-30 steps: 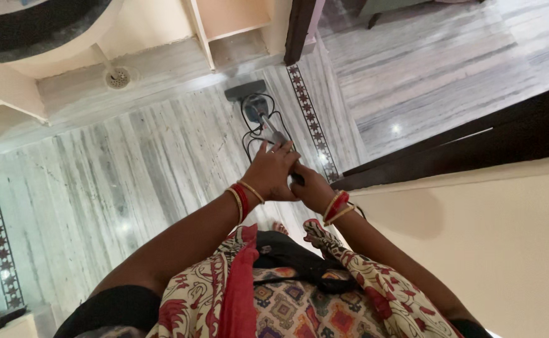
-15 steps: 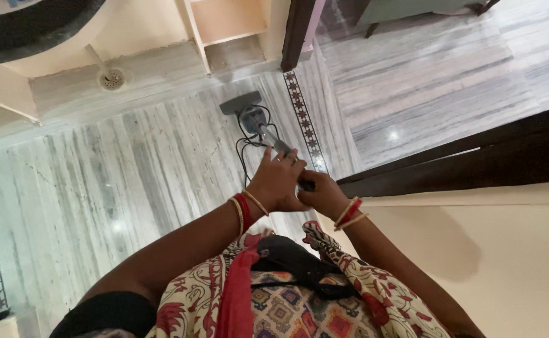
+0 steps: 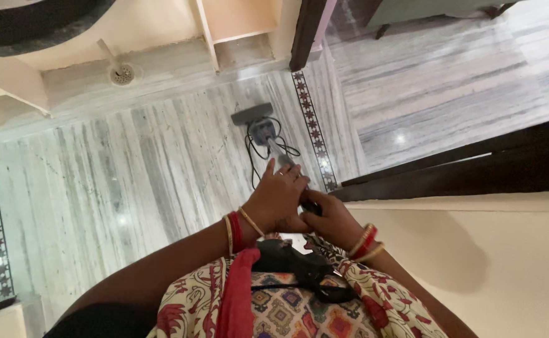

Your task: The person vacuums a marble floor in a bathroom using a corded stick vacuum. They move the vacuum head back and forth across the floor, navigating around a sink and a small cabinet.

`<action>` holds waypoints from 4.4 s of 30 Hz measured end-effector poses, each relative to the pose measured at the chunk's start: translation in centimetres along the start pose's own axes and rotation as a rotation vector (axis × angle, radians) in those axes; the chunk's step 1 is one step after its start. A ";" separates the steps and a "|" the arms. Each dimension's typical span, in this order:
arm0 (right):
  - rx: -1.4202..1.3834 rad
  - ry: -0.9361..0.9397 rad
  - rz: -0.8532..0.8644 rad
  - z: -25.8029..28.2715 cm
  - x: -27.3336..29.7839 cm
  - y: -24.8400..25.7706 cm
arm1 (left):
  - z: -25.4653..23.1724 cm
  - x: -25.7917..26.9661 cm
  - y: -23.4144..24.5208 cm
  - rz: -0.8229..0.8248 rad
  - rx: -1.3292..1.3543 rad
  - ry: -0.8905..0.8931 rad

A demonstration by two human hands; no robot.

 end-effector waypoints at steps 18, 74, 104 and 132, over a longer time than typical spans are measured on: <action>-0.380 -0.143 0.008 3.8 1.8 1.3 | -2.1 0.8 7.3 0.072 0.268 -0.160; -0.319 -0.141 0.070 -9.4 -4.8 -7.0 | 3.1 1.6 -3.2 0.186 0.131 -0.186; -0.075 -0.079 0.333 -3.1 -9.1 -12.9 | 7.6 8.2 -4.2 0.174 0.275 0.132; -0.014 -0.045 0.343 -3.7 -10.1 -13.6 | 9.2 12.5 -3.0 -0.288 0.229 0.162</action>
Point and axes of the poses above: each hand's wrist, its own x-axis away from the middle knuckle, its own y-axis out of the back of the hand, z = x × y, the point moved 9 cm from there along -x, towards the middle knuckle, and after that the axes turned 11 degrees about z, right-handed, at the moved point
